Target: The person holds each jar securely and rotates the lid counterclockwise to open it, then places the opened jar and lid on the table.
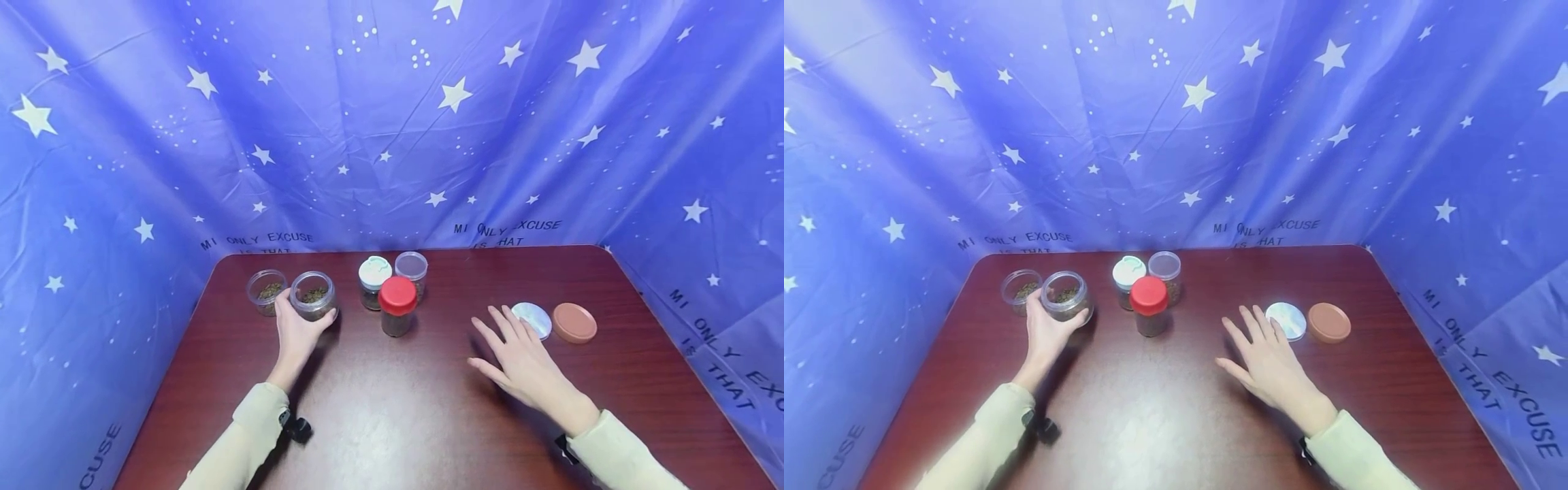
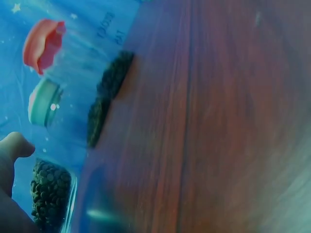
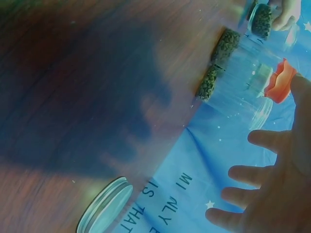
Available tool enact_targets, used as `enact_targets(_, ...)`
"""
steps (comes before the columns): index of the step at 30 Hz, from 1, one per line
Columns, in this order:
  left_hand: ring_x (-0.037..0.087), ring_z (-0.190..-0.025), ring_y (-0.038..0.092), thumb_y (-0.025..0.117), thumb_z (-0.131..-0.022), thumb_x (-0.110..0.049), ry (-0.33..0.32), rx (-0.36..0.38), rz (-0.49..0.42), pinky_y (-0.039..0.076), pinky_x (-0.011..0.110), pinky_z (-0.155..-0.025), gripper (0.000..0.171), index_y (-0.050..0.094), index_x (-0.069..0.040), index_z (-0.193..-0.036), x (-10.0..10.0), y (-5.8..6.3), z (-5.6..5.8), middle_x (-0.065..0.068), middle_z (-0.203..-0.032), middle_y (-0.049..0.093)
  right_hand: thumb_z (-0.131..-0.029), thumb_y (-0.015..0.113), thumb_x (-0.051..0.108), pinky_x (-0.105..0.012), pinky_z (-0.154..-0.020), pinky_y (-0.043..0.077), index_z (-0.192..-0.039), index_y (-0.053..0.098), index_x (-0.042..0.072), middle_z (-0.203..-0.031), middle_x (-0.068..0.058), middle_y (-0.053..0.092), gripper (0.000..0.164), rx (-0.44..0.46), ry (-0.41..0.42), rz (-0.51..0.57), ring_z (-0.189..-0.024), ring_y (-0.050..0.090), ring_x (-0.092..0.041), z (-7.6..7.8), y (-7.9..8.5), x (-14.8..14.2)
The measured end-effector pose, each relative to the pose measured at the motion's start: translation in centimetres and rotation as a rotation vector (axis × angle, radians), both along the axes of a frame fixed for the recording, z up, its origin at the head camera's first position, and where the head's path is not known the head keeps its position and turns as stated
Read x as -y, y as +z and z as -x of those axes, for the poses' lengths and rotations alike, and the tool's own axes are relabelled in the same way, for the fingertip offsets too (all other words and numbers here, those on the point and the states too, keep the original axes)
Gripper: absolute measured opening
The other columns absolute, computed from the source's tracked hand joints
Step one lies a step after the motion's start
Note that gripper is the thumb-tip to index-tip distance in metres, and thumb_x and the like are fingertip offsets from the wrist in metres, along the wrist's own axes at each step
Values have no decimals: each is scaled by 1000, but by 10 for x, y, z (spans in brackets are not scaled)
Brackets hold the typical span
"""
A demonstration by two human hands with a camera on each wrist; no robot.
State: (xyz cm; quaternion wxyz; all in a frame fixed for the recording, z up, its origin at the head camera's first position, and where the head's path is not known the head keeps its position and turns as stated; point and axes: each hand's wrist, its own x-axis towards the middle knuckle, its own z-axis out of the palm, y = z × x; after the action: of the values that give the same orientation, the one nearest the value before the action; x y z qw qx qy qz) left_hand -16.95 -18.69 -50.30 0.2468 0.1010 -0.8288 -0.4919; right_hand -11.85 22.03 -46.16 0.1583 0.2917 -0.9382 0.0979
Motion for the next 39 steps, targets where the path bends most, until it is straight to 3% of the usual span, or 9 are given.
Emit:
enact_targets(7,44,-126,46,94,-67,-19,48,9,11,36,52,-112,91,40,7,-135,2,-6,11,29,-130,44,-98,61,55,-70,-105,40,-144,59,6,-149,-30,50,68,0,-2,6,-140,43,-53,-3,2,0)
enact_targets(15,44,-128,44,94,-67,-16,76,-14,-6,35,52,-114,89,41,6,-136,1,-8,13,29,-131,43,-97,62,55,-71,-106,39,-145,58,5,-150,-31,48,69,8,-9,-7,-142,40,-53,-2,0,1)
enact_targets(20,45,-129,39,95,-68,-20,97,-1,43,32,54,-113,92,42,8,-138,4,-10,14,30,-132,44,-97,62,56,-71,-106,38,-145,58,6,-150,-30,48,69,6,-11,-10,-142,40,-52,-2,1,2)
enact_targets(27,47,-120,41,98,-66,-28,176,34,119,31,56,-110,100,45,4,-144,6,-9,12,30,-131,51,-96,63,55,-71,-105,39,-144,59,6,-149,-31,49,68,12,-8,0,-141,41,-54,-5,1,5)
enact_targets(39,49,-122,40,98,-66,-23,219,-65,153,32,56,-111,96,44,4,-140,6,-8,11,30,-132,46,-95,65,54,-71,-106,38,-143,59,5,-150,-31,48,69,24,-11,7,-142,39,-53,-7,-1,4)
